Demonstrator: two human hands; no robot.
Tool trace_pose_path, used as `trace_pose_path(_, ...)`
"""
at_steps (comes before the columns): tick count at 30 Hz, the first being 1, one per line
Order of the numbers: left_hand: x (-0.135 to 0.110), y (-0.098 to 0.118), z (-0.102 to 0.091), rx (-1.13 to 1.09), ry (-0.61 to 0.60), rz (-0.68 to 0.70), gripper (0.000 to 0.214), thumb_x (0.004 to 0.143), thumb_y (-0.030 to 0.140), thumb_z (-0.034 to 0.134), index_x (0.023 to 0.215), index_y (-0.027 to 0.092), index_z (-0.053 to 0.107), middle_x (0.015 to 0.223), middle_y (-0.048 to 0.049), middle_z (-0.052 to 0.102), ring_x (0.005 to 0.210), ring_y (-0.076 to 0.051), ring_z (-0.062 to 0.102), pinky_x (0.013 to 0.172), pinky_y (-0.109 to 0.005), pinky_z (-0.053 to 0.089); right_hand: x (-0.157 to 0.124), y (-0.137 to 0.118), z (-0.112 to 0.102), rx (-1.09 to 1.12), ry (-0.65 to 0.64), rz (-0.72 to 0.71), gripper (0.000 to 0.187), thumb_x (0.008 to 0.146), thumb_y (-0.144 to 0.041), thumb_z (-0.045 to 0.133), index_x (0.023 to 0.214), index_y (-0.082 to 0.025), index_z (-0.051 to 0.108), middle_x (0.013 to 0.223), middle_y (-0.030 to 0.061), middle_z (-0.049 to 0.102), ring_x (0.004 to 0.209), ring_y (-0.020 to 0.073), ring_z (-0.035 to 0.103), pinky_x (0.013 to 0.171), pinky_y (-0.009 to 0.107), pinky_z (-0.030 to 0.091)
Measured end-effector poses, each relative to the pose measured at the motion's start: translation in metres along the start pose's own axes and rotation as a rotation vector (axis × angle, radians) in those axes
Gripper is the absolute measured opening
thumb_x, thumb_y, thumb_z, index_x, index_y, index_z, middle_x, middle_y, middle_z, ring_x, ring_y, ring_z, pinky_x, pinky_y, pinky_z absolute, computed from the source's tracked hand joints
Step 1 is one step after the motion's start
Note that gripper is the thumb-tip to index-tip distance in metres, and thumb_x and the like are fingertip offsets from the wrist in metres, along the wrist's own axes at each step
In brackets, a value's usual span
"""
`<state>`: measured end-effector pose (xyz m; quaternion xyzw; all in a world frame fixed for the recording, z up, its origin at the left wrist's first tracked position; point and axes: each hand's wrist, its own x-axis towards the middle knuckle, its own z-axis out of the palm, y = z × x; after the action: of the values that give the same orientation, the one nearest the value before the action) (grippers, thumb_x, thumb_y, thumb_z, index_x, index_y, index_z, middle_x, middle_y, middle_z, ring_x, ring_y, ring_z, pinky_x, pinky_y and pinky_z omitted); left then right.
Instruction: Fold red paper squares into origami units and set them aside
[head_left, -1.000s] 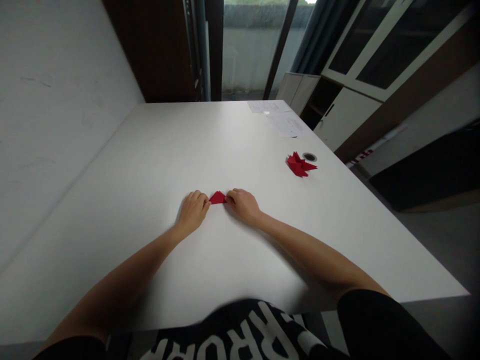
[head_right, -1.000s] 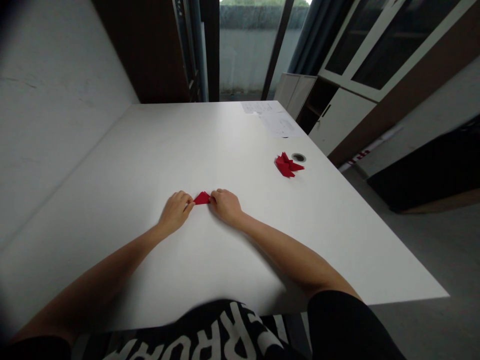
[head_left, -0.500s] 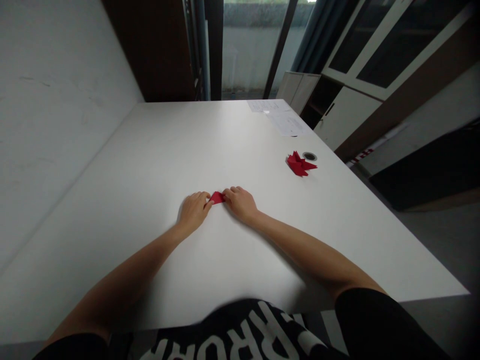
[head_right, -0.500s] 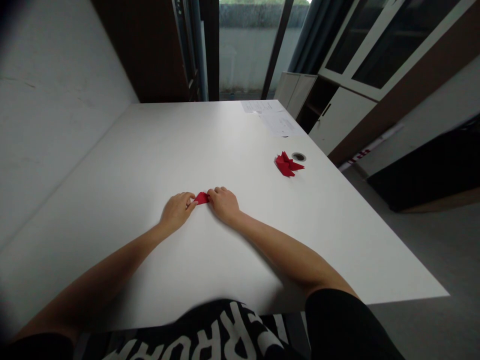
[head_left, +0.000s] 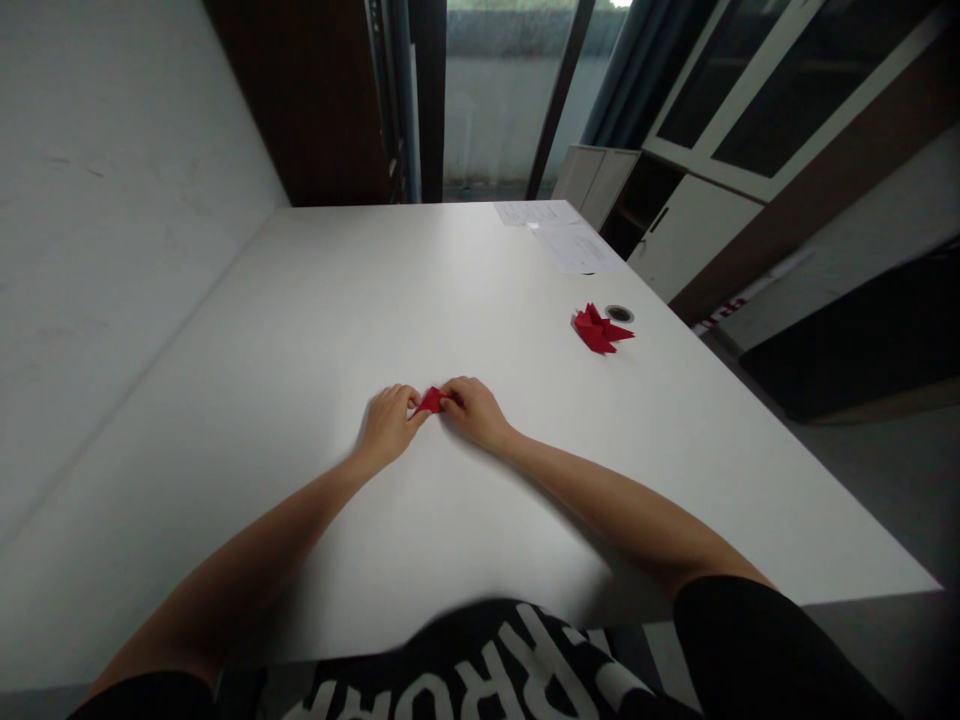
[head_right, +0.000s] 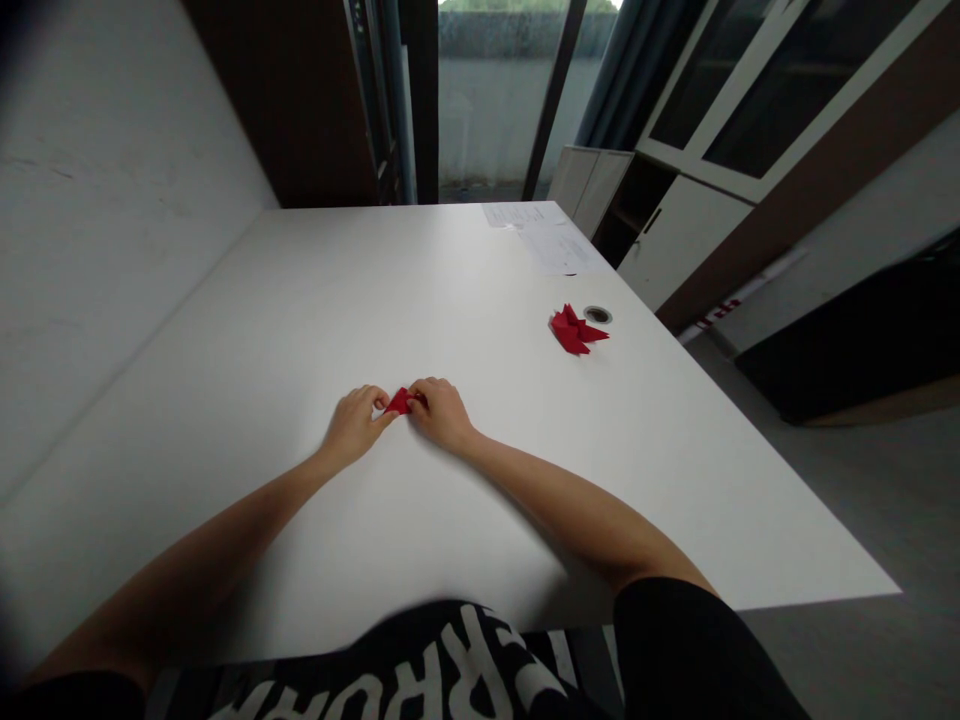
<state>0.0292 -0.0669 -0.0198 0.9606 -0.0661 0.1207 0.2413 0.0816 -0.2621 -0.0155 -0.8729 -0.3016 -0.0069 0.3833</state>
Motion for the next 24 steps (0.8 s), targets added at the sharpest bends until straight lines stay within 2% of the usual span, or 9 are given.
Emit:
trace_pose_path(6,0.0001,0.0039,-0.0043,-0.142,0.004,0.018,0.014,0.089,0.026,0.066,0.083,0.022,0.054,0.090,-0.0013,0.064,0.088,-0.019,0.059,0.081,-0.035,0.045,0.0017,0.0036,-0.0001,0.397,0.027,0.044,0.012,0.089,-0.023,0.053,0.093,-0.019,0.064,0.092,0.0016,0.068,0.082,0.0145,0.060,0.078,0.028,0.047)
trace_pose_path(10,0.0006,0.0058,-0.0067,-0.259,-0.013,-0.014,0.014,0.091,0.024,0.061,0.082,0.023,0.051,0.091,-0.0005,0.065,0.087,-0.017,0.060,0.081,-0.033,0.047,0.0024,0.0022,0.0004,0.509,0.020,0.048,0.014,0.089,-0.029,0.054,0.090,-0.019,0.063,0.088,0.0014,0.068,0.082,0.0141,0.060,0.079,0.028,0.047)
trace_pose_path(18,-0.0002,0.0090,-0.0069,-0.444,0.025,-0.026,0.013,0.088,0.022,0.061,0.079,0.022,0.052,0.110,-0.0050,0.066,0.100,-0.019,0.062,0.089,-0.034,0.050,0.0049,0.0058,0.0033,0.660,0.069,0.083,0.014,0.088,-0.032,0.059,0.085,-0.019,0.061,0.086,0.0017,0.067,0.082,0.0148,0.061,0.079,0.030,0.050)
trace_pose_path(21,-0.0012,0.0082,-0.0051,-0.499,0.056,-0.052,0.013,0.087,0.024,0.062,0.078,0.021,0.054,0.115,-0.0069,0.066,0.097,-0.019,0.063,0.087,-0.034,0.051,0.0054,0.0050,0.0030,0.758,0.075,0.042,0.017,0.088,-0.035,0.063,0.082,-0.019,0.060,0.089,0.0036,0.069,0.085,0.0162,0.063,0.084,0.033,0.051)
trace_pose_path(24,-0.0006,0.0056,-0.0003,-0.692,0.020,-0.135,0.014,0.088,0.031,0.062,0.084,0.021,0.055,0.111,-0.0059,0.068,0.090,-0.018,0.066,0.083,-0.033,0.051,0.0051,0.0016,0.0014,0.839,0.077,-0.023,0.021,0.089,-0.040,0.067,0.083,-0.020,0.060,0.098,0.0062,0.071,0.093,0.0184,0.065,0.090,0.037,0.052)
